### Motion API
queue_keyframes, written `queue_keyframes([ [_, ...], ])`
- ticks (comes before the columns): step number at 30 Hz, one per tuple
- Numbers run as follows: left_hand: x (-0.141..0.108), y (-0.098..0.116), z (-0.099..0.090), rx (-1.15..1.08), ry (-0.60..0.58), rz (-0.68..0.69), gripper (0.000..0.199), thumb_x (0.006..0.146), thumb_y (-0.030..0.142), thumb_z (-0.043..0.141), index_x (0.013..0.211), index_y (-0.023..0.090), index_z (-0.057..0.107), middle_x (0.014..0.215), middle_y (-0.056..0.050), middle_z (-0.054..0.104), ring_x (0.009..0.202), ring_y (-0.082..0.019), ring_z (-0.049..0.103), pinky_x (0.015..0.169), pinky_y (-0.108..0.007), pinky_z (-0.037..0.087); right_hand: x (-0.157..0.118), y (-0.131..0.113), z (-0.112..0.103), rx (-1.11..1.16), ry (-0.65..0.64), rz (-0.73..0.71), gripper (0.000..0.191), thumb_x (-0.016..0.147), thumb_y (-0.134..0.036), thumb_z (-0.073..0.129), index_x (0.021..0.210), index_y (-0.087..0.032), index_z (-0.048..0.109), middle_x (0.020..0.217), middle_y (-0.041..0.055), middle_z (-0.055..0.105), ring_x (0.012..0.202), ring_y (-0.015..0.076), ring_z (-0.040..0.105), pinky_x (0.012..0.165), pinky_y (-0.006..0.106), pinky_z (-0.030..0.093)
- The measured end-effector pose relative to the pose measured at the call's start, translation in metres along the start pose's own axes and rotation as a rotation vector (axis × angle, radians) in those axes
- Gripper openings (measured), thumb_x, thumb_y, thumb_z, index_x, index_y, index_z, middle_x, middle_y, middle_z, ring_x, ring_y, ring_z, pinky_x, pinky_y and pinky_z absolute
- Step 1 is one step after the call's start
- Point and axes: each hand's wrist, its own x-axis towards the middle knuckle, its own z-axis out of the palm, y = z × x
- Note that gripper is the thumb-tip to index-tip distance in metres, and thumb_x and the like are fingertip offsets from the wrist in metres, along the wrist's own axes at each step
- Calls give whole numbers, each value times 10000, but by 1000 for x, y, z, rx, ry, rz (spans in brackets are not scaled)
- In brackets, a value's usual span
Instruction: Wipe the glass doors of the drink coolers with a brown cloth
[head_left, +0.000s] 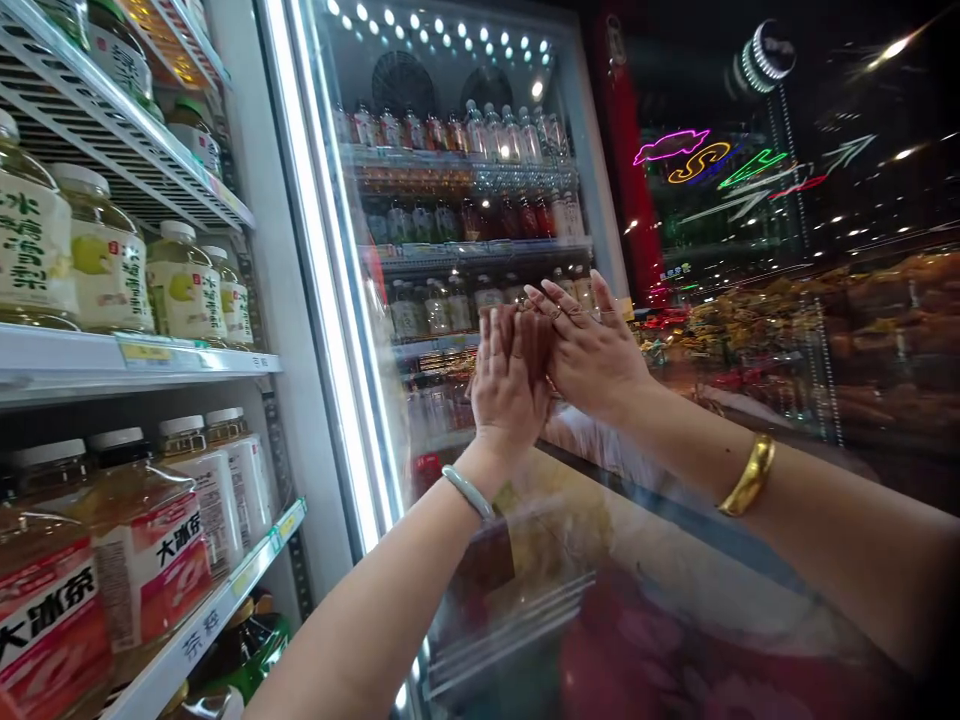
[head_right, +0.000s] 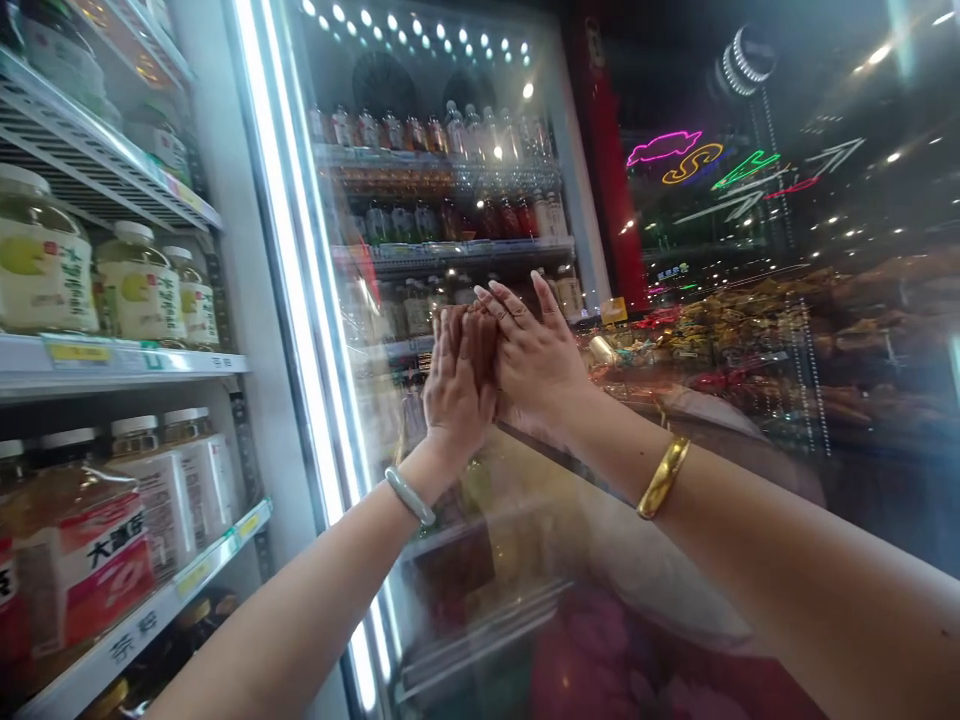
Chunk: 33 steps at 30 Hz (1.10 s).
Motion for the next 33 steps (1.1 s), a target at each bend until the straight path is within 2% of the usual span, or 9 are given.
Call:
queue_keyframes([
  [2, 0, 5, 1, -15, -48, 85, 697, 1034, 290, 454, 1686, 266, 208, 1783, -29, 174, 1654, -261, 103, 1362, -481, 185, -3, 2, -3, -2, -3, 1, 606, 1073, -257, 351, 1667, -220, 238, 1717, 49, 304, 1628, 229, 215, 1342, 605, -77],
  [8, 5, 25, 16, -11, 100, -105, 675, 1049, 307, 433, 1684, 254, 209, 1785, -34, 170, 1659, -258, 59, 1364, -509, 155, -15, 11, -15, -3, 4, 28, 619, 1080, -279, 371, 1674, -244, 201, 1708, 48, 319, 1614, 252, 263, 1326, 657, -74],
  [13, 4, 39, 19, -64, 4, 138, 634, 1050, 296, 428, 1664, 242, 280, 1768, -44, 237, 1649, -270, 139, 1354, -482, 212, -28, 24, -32, -37, -7, 45, 553, 1095, -278, 360, 1645, -244, 313, 1695, 38, 359, 1614, 263, 258, 1311, 605, -150],
  [18, -1, 61, 26, -9, 91, -97, 674, 1047, 293, 468, 1673, 211, 233, 1777, -94, 184, 1650, -273, 138, 1335, -502, 271, -40, 30, -41, -3, 21, 99, 628, 1072, -273, 404, 1671, -309, 220, 1688, 20, 375, 1596, 293, 304, 1315, 663, -101],
  [21, -2, 72, 29, 0, 68, 71, 656, 1058, 278, 447, 1669, 171, 235, 1760, -121, 240, 1651, -269, 119, 1341, -492, 265, -47, 34, -47, -19, -4, 76, 664, 1052, -230, 426, 1669, -347, 211, 1697, 6, 353, 1595, 294, 303, 1322, 668, -85],
  [24, 6, 62, 25, -3, -39, 226, 626, 1063, 270, 448, 1661, 211, 271, 1739, -90, 313, 1641, -248, 175, 1341, -467, 275, -53, 40, -52, -70, -14, 39, 618, 1076, -279, 417, 1664, -316, 230, 1673, 16, 392, 1571, 276, 360, 1322, 678, -71],
  [26, 12, 60, 26, 3, 24, 56, 634, 1059, 270, 455, 1660, 193, 270, 1750, -110, 277, 1638, -254, 191, 1336, -467, 286, -55, 43, -55, -99, -12, 39, 595, 1087, -301, 404, 1660, -290, 240, 1663, 21, 408, 1571, 265, 361, 1321, 694, -40],
  [29, 13, 82, 36, 10, 126, -143, 636, 1062, 281, 447, 1658, 149, 267, 1764, -145, 209, 1651, -278, 112, 1341, -499, 257, -59, 47, -58, -103, -17, 36, 612, 1076, -266, 414, 1661, -276, 234, 1667, 44, 404, 1587, 270, 329, 1315, 714, -4],
  [33, 5, 111, 40, -20, 25, 95, 640, 1074, 286, 421, 1666, 131, 236, 1759, -144, 228, 1653, -264, 83, 1351, -479, 233, -75, 59, -68, -139, -28, 7, 643, 1064, -218, 436, 1664, -299, 219, 1674, 36, 394, 1588, 266, 326, 1319, 689, -54],
])
